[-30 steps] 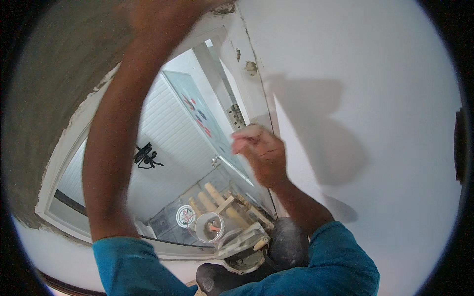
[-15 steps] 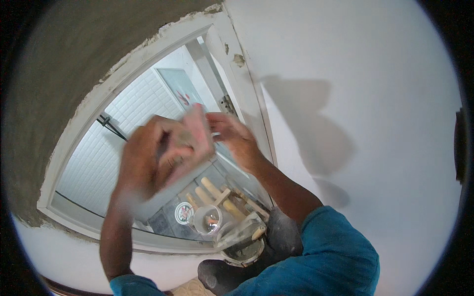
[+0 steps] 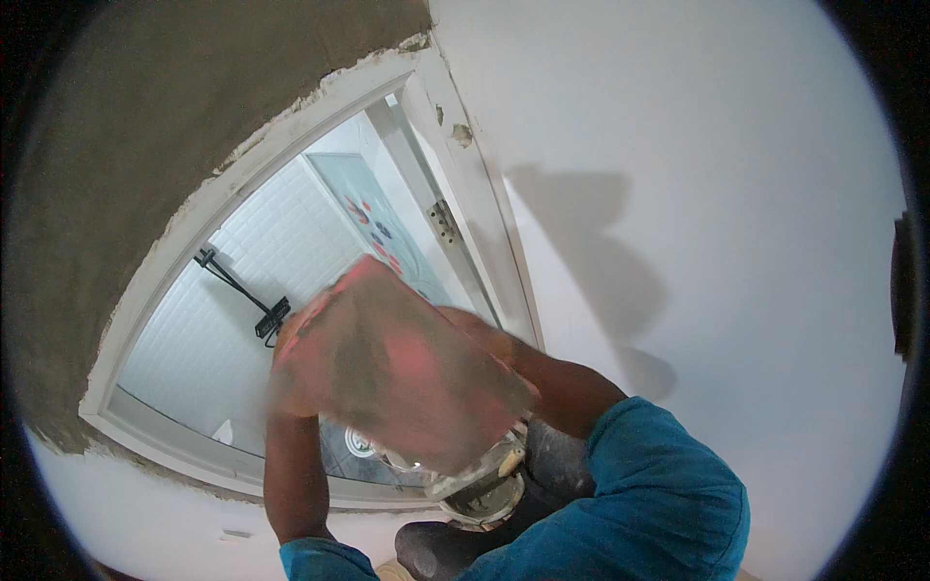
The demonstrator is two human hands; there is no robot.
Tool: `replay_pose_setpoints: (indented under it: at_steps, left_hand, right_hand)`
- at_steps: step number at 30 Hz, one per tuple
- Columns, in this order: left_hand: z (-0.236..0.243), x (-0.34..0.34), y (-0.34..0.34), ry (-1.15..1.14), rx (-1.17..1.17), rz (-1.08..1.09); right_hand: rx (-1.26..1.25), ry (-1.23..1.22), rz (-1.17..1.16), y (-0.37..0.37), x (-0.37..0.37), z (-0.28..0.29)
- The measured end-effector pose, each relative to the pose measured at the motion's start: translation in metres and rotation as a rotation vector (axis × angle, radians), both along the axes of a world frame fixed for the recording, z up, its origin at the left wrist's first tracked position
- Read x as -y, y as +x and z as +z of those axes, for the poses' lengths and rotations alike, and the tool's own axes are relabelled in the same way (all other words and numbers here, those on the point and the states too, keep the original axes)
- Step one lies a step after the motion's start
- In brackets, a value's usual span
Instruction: The person unpacks styrofoam packaging from a cardboard box, then walks to a bathroom and applies plaster to the wall above a door frame using a trowel. The person smooths the plaster across the surface.
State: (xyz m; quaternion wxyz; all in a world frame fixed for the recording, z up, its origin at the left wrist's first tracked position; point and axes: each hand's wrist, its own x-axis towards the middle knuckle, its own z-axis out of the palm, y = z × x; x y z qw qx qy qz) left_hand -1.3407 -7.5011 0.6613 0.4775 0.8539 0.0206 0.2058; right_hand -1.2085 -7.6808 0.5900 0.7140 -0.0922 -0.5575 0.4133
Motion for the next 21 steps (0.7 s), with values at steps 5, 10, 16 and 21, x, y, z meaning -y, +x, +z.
replay_pose_setpoints:
  at_steps: [5, 10, 16, 21]
  left_hand:
    - [0.014, -0.027, 0.001, -0.318, 0.438, -0.054]
    - [0.045, -0.062, -0.005, -0.647, 0.739, 0.09]
    - [0.063, -0.098, 0.013, -0.721, 0.962, 0.088]
    - [0.063, -0.108, 0.018, -0.647, 0.991, 0.12]
  right_hand:
    - [0.484, 0.187, -1.518, 0.054, 0.027, 0.089]
    - [0.625, 0.18, -2.328, 0.12, -0.018, 0.168]
    - [0.668, 0.387, -2.532, 0.185, -0.073, 0.175]
    - [1.109, 0.044, -2.7, 0.162, -0.059, 0.337]
